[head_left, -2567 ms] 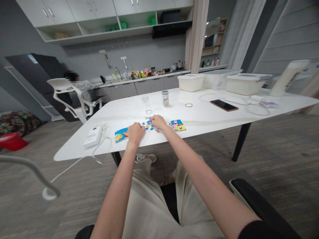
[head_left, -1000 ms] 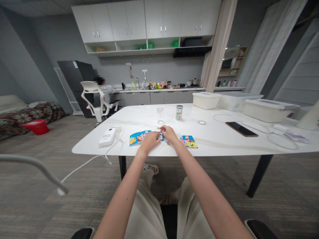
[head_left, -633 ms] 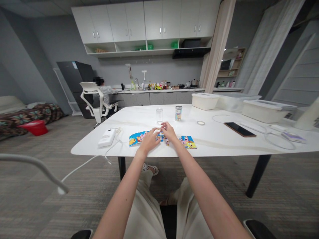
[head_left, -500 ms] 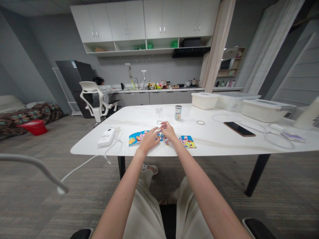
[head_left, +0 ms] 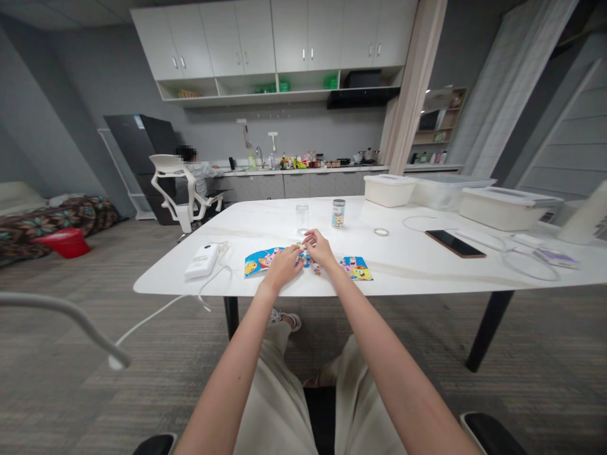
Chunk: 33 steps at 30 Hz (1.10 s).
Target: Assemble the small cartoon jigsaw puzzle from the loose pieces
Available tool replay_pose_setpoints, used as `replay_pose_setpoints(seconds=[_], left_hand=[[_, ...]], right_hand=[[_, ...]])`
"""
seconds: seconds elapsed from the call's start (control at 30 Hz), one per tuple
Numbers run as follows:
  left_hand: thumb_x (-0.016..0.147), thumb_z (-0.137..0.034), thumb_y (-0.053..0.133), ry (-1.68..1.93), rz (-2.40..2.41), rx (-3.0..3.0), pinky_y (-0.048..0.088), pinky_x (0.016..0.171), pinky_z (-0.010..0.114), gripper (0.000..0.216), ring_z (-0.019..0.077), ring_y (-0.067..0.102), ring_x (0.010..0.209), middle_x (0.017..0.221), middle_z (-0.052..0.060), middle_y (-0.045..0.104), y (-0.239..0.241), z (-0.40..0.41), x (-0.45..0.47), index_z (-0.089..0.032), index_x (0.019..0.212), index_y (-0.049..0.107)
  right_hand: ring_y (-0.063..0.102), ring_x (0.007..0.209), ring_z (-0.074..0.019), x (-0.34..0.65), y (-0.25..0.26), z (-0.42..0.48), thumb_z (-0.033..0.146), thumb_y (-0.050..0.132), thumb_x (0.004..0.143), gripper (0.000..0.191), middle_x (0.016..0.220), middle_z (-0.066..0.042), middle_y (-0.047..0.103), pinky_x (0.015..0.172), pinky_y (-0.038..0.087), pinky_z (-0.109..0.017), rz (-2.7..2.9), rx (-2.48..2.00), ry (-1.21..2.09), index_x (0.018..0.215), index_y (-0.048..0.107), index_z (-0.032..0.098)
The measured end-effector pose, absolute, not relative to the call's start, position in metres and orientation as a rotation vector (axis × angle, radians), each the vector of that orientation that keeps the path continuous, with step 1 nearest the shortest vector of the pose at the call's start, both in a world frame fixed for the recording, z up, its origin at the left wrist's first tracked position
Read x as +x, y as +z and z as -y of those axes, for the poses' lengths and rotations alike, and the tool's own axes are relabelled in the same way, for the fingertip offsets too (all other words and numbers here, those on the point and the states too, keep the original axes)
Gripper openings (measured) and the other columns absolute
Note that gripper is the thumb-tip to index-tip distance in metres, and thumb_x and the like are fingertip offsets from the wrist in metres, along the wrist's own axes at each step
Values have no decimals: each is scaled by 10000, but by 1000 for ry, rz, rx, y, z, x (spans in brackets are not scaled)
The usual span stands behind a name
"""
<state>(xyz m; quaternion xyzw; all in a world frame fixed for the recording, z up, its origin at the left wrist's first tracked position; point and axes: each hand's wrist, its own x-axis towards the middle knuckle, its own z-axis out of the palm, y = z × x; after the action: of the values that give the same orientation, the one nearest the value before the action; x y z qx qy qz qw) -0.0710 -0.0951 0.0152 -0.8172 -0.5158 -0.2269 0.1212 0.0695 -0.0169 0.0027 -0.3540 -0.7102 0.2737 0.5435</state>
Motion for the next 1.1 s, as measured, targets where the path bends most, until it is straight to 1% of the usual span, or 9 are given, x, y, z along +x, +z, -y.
replay_pose_setpoints(seconds=[0.2,0.4,0.5,0.6,0.73,0.93,1.1], left_hand=[[861,-148,503,-667,1492,-2391,438,991,447,335,270,581,1155,1252,103,622,15,95,-72,-190,1184,580],[867,-155,498,-678,1518,-2378,437,974,448,335,279,587,1135,1198,114,646,16,96,-71,-170,1198,546],[882,-171,480,-666,1542,-2369,450,944,438,301,283,596,1110,1169,127,653,17,97,-69,-147,1175,543],[883,-169,473,-665,1548,-2368,450,938,424,283,274,599,1102,1166,122,653,18,97,-69,-155,1157,540],[881,-162,465,-662,1546,-2361,450,935,422,270,272,600,1092,1159,123,650,17,96,-70,-152,1139,542],[855,-134,495,-716,1472,-2381,470,941,398,328,262,588,1124,1220,121,610,17,96,-71,-157,1176,557],[860,-133,501,-728,1456,-2391,472,962,400,331,256,595,1123,1251,116,594,16,95,-72,-170,1176,593]], right_hand=[[629,690,-132,70,4,17,114,511,756,280,827,12,661,710,512,-281,1659,-833,673,1014,490,222],[643,692,-136,69,3,17,122,501,771,222,753,28,650,704,506,-274,1666,-840,684,969,506,222],[647,705,-134,69,2,16,89,501,747,243,746,33,643,715,508,-272,1684,-829,685,950,515,221],[644,708,-131,69,1,15,60,492,725,271,746,38,635,715,507,-269,1690,-853,670,940,528,222],[640,711,-136,69,0,14,63,476,736,263,742,35,634,731,503,-281,1680,-886,648,934,545,222],[624,708,-140,69,1,15,96,479,759,217,730,32,623,725,492,-278,1670,-904,610,916,558,224],[621,696,-140,70,2,16,110,484,756,214,712,40,626,713,491,-272,1675,-912,598,918,563,226]])
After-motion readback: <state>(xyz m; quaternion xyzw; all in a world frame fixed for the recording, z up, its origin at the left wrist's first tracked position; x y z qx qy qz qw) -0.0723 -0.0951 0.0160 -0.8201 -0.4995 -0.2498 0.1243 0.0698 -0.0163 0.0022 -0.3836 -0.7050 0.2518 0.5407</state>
